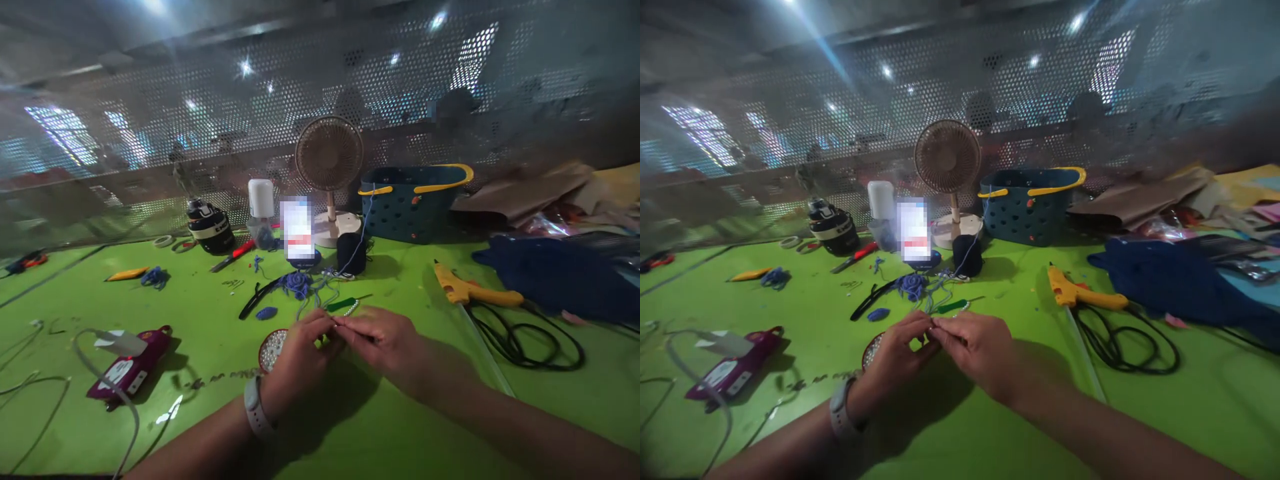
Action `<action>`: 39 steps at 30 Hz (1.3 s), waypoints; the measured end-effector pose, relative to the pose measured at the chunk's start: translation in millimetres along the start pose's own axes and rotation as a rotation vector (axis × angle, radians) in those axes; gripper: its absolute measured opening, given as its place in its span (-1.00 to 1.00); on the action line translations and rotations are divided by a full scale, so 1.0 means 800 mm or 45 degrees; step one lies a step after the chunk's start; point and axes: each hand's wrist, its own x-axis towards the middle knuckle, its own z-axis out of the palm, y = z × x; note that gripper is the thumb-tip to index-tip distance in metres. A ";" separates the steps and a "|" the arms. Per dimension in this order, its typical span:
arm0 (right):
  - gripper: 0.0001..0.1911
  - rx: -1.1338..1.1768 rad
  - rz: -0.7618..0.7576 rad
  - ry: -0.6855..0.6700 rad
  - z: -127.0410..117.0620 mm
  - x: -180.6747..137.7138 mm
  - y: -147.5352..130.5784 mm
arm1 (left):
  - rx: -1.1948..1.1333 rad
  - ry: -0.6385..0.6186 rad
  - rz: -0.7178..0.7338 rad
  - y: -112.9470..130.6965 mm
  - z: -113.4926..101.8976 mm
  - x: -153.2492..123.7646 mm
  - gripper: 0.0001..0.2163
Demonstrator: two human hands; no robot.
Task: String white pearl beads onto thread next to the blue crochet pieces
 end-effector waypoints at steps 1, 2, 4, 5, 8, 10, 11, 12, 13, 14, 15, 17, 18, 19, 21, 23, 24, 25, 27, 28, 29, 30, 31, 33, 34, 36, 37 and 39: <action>-0.70 -0.035 -0.019 0.040 -0.003 0.002 -0.005 | 0.002 -0.008 0.007 0.000 0.000 0.000 -0.93; -0.70 -0.013 -0.012 0.083 -0.008 0.004 -0.010 | -0.002 -0.025 0.006 0.000 0.000 0.000 -0.94; -0.69 0.229 0.119 0.139 -0.019 0.010 -0.015 | -0.012 -0.101 -0.039 0.002 -0.001 0.000 -0.94; -0.68 0.424 0.226 0.136 -0.025 0.013 -0.016 | -0.005 -0.159 -0.077 0.003 -0.002 0.000 -0.93; -0.71 1.009 0.504 0.125 -0.046 0.025 -0.006 | 0.106 -0.342 -0.171 0.006 -0.004 0.000 -0.90; -0.74 1.203 0.564 0.253 -0.060 0.033 0.005 | 0.228 -0.401 -0.184 0.004 -0.003 -0.001 -0.89; -0.74 1.253 0.572 0.319 -0.067 0.037 0.010 | 0.283 -0.401 -0.180 0.001 -0.002 -0.001 -0.89; -0.75 1.275 0.588 0.379 -0.075 0.040 0.015 | 0.327 -0.392 -0.170 -0.002 0.000 -0.001 -0.89; -0.75 1.279 0.616 0.431 -0.082 0.043 0.020 | 0.358 -0.376 -0.162 -0.005 0.001 -0.002 -0.89; -0.77 1.268 0.651 0.483 -0.089 0.046 0.025 | 0.379 -0.363 -0.157 -0.008 0.002 -0.002 -0.88; -0.79 1.252 0.689 0.534 -0.095 0.048 0.030 | 0.389 -0.352 -0.154 -0.011 0.003 -0.003 -0.87; -0.83 1.229 0.734 0.605 -0.104 0.052 0.038 | 0.369 -0.333 -0.144 -0.014 0.004 -0.004 -0.85; -0.85 1.223 0.746 0.627 -0.107 0.053 0.041 | 0.341 -0.325 -0.129 -0.015 0.004 -0.004 -0.85; -0.87 1.221 0.756 0.638 -0.108 0.053 0.044 | 0.308 -0.322 -0.104 -0.015 0.004 -0.005 -0.83; -0.89 1.217 0.779 0.652 -0.108 0.054 0.045 | 0.259 -0.335 -0.051 -0.015 0.000 -0.006 -0.76; -0.91 1.214 0.791 0.667 -0.106 0.053 0.042 | 0.274 -0.352 -0.041 -0.015 -0.010 -0.006 -0.71; -0.91 1.214 0.792 0.680 -0.106 0.053 0.040 | 0.303 -0.359 -0.062 -0.015 -0.017 -0.005 -0.71; -0.91 1.214 0.790 0.699 -0.105 0.053 0.037 | 0.340 -0.358 -0.096 -0.015 -0.027 -0.004 -0.73; -0.91 1.223 0.769 0.746 -0.107 0.053 0.031 | 0.429 -0.383 -0.165 -0.017 -0.052 -0.003 -0.76; -0.91 1.230 0.748 0.772 -0.108 0.052 0.030 | 0.475 -0.381 -0.183 -0.017 -0.065 -0.002 -0.77; -0.91 1.234 0.721 0.797 -0.110 0.052 0.029 | 0.536 -0.401 -0.214 -0.018 -0.078 -0.002 -0.78; -0.91 1.234 0.693 0.816 -0.111 0.052 0.029 | 0.600 -0.458 -0.257 -0.019 -0.089 -0.002 -0.79; -0.92 1.224 0.667 0.826 -0.113 0.052 0.031 | 0.653 -0.514 -0.293 -0.019 -0.099 -0.002 -0.80; -0.92 1.178 0.631 0.816 -0.114 0.051 0.034 | 0.722 -0.605 -0.345 -0.017 -0.111 -0.004 -0.79; -0.92 1.152 0.622 0.806 -0.115 0.051 0.036 | 0.739 -0.631 -0.362 -0.016 -0.114 -0.004 -0.79; -0.93 1.128 0.616 0.786 -0.114 0.051 0.038 | 0.764 -0.649 -0.397 -0.013 -0.113 -0.005 -0.79; -0.93 1.133 0.624 0.784 -0.113 0.051 0.038 | 0.772 -0.655 -0.417 -0.011 -0.112 -0.004 -0.81; -0.93 1.162 0.654 0.788 -0.110 0.052 0.036 | 0.774 -0.660 -0.449 -0.010 -0.108 -0.003 -0.84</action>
